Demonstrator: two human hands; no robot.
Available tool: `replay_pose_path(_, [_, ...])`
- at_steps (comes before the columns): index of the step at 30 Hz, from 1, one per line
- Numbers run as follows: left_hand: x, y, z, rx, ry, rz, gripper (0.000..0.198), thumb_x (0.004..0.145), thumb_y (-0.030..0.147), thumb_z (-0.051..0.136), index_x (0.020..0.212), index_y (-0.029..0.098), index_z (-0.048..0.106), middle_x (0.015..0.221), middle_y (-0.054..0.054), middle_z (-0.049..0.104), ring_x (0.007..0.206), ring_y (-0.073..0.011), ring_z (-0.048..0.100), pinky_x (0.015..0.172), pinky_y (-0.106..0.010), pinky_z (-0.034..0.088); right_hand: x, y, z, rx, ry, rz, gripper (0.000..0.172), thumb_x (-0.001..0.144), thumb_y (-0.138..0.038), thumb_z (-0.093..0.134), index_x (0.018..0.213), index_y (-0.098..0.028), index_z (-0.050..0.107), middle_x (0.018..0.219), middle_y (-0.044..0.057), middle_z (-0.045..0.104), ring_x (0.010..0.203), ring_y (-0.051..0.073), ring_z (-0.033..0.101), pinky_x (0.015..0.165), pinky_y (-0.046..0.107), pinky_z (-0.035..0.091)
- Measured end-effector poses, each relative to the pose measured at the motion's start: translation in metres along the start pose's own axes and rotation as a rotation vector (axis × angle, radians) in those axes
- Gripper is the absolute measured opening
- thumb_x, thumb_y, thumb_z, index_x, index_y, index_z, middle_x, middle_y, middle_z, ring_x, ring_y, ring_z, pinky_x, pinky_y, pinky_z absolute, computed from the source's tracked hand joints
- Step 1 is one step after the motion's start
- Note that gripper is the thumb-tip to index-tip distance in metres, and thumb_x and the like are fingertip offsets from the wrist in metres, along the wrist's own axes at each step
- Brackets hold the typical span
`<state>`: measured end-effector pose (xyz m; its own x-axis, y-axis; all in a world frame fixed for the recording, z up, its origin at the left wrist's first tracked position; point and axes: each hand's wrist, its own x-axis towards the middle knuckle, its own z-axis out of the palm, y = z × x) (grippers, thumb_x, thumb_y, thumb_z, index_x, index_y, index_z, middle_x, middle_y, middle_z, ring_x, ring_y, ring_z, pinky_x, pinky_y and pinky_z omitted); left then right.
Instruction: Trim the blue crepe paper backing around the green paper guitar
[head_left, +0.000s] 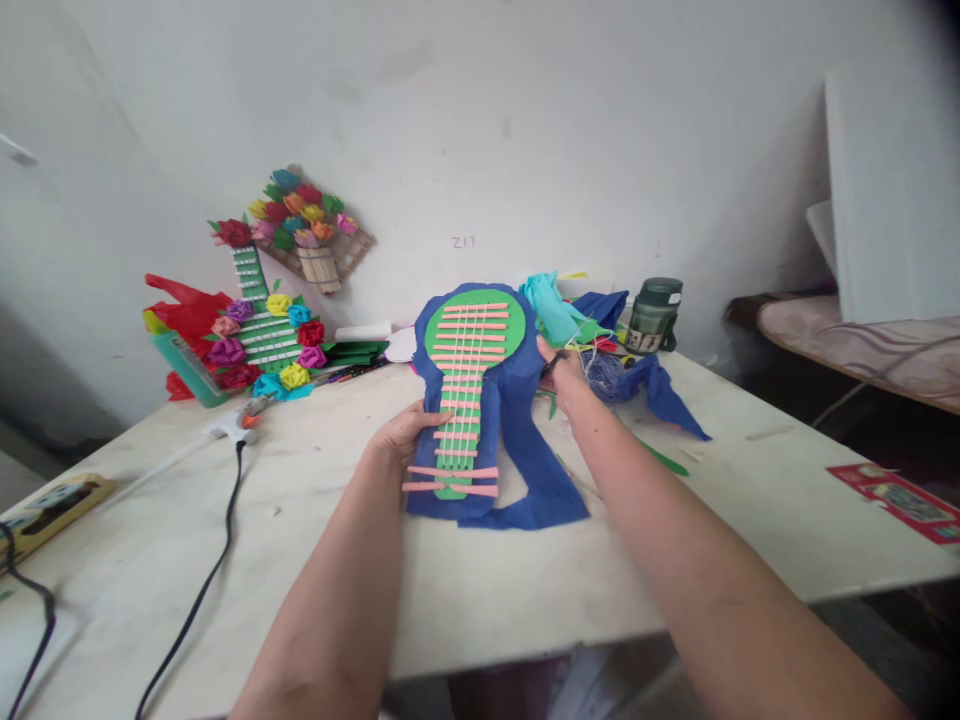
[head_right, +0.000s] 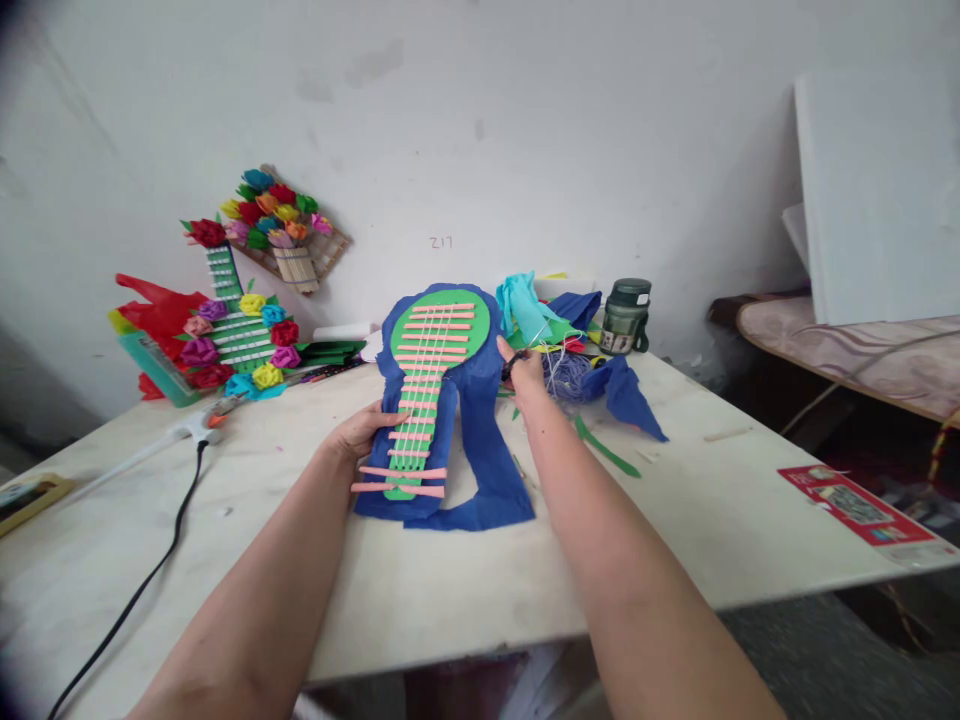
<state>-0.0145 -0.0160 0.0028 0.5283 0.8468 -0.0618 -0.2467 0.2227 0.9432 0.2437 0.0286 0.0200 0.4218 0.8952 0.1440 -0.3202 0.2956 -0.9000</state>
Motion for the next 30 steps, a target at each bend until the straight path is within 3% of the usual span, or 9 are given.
replay_pose_path(5, [0.002, 0.001, -0.001, 0.074, -0.065, -0.07, 0.035, 0.064, 0.014, 0.074, 0.098, 0.008, 0.068, 0.09, -0.015, 0.071, 0.076, -0.0268, 0.069, 0.075, -0.038, 0.055, 0.003, -0.007, 0.0, 0.102, -0.109, 0.08, 0.028, 0.061, -0.032, 0.077, 0.08, -0.017, 0.062, 0.063, 0.002, 0.067, 0.058, 0.019, 0.064, 0.057, 0.032, 0.055])
replay_pose_path(14, [0.001, 0.003, -0.003, 0.166, -0.106, -0.117, 0.04, 0.062, 0.016, 0.076, 0.1, 0.008, 0.068, 0.095, -0.015, 0.071, 0.08, -0.0262, 0.069, 0.08, -0.037, 0.053, 0.009, 0.0, -0.008, 0.114, -0.207, 0.135, 0.036, 0.056, -0.011, 0.072, 0.091, -0.015, 0.066, 0.074, 0.003, 0.073, 0.068, 0.021, 0.068, 0.071, 0.038, 0.057])
replay_pose_path(19, [0.0, 0.005, -0.004, 0.169, -0.091, -0.137, 0.041, 0.062, 0.015, 0.076, 0.101, 0.009, 0.068, 0.094, -0.015, 0.071, 0.079, -0.0253, 0.069, 0.08, -0.036, 0.053, 0.011, -0.004, -0.011, 0.05, -0.248, 0.197, 0.034, 0.057, -0.012, 0.071, 0.09, -0.014, 0.067, 0.071, 0.004, 0.073, 0.069, 0.022, 0.069, 0.071, 0.037, 0.057])
replay_pose_path(25, [-0.001, 0.006, -0.004, 0.167, -0.08, -0.118, 0.037, 0.063, 0.014, 0.075, 0.099, 0.01, 0.068, 0.092, -0.015, 0.071, 0.081, -0.0274, 0.068, 0.08, -0.037, 0.053, 0.009, -0.005, -0.014, 0.051, -0.3, 0.132, 0.034, 0.053, -0.01, 0.073, 0.085, -0.014, 0.067, 0.07, 0.004, 0.072, 0.065, 0.022, 0.068, 0.066, 0.037, 0.057])
replay_pose_path(30, [-0.014, 0.011, 0.004, 0.062, -0.036, -0.106, 0.034, 0.067, 0.021, 0.073, 0.099, 0.012, 0.067, 0.091, -0.015, 0.071, 0.08, -0.029, 0.068, 0.077, -0.041, 0.053, 0.005, -0.002, -0.008, 0.131, -0.189, 0.123, 0.028, 0.056, -0.009, 0.07, 0.083, -0.014, 0.064, 0.064, 0.003, 0.069, 0.062, 0.021, 0.066, 0.063, 0.037, 0.056])
